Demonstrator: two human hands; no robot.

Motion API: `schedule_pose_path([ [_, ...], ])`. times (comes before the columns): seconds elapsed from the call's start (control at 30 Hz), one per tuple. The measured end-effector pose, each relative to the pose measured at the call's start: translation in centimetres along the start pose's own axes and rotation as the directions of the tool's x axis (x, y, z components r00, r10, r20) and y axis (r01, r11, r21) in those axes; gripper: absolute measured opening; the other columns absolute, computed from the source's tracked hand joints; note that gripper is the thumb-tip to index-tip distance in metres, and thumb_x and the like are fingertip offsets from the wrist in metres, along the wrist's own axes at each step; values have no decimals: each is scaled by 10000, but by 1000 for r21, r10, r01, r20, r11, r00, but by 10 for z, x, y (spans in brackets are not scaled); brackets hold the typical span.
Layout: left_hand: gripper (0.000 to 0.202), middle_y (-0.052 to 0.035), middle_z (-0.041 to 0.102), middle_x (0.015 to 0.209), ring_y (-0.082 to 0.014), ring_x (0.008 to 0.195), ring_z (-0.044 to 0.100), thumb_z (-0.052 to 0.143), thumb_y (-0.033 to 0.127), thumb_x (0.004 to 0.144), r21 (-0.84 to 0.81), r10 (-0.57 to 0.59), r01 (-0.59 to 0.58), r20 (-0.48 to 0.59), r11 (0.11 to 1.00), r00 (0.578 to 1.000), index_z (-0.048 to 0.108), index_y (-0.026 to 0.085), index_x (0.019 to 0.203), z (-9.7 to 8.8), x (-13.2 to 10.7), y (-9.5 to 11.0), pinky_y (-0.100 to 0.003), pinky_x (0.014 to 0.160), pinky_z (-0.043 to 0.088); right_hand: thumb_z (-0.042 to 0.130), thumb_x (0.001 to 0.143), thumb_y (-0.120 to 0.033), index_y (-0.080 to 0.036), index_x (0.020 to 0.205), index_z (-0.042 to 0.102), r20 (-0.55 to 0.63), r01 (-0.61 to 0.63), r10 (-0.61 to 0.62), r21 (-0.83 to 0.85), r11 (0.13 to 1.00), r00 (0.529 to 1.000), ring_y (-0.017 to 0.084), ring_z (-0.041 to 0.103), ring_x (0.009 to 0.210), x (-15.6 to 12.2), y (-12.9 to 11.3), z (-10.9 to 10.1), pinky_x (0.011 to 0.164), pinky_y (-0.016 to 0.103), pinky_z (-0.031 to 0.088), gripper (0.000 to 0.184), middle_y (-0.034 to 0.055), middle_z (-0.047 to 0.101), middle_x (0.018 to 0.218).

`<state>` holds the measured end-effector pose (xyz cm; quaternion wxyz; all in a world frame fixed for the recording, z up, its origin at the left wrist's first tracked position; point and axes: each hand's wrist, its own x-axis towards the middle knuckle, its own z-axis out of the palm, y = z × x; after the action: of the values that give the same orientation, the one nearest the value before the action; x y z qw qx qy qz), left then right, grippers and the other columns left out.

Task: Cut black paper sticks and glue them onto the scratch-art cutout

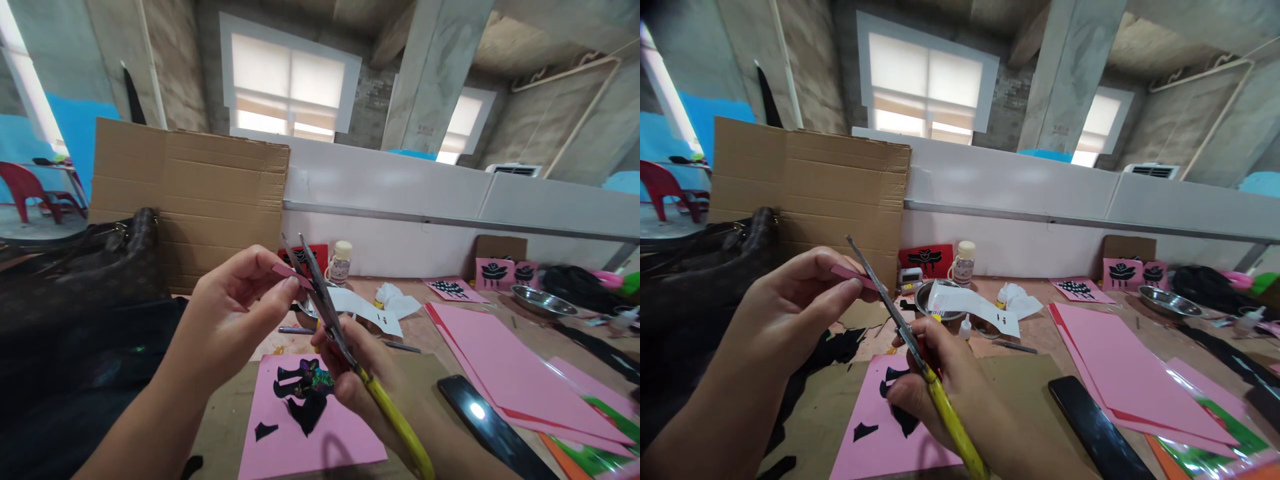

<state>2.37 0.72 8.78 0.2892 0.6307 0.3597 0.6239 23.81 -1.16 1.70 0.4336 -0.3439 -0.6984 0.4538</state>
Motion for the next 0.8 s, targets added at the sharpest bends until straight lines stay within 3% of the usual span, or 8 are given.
schedule_pose_path([
  [0.57, 138, 67, 765, 789, -152, 757, 747, 800, 293, 951, -71, -17, 18, 22, 997, 1000, 725, 281, 836, -2, -2, 3, -205, 738, 640, 812, 876, -765, -272, 1115, 711, -30, 44, -45, -4, 999, 999, 200, 546, 791, 4, 1, 1, 672, 310, 526, 557, 22, 595, 908],
  [0.8, 124, 53, 782, 797, -180, 759, 766, 798, 312, 934, -48, -5, 5, 3, 999, 1000, 724, 277, 841, 2, -1, 3, -237, 709, 646, 808, 905, -723, -272, 1131, 708, -14, 26, -26, -18, 1000, 1000, 198, 539, 786, 2, -2, -1, 688, 317, 530, 514, 19, 598, 904],
])
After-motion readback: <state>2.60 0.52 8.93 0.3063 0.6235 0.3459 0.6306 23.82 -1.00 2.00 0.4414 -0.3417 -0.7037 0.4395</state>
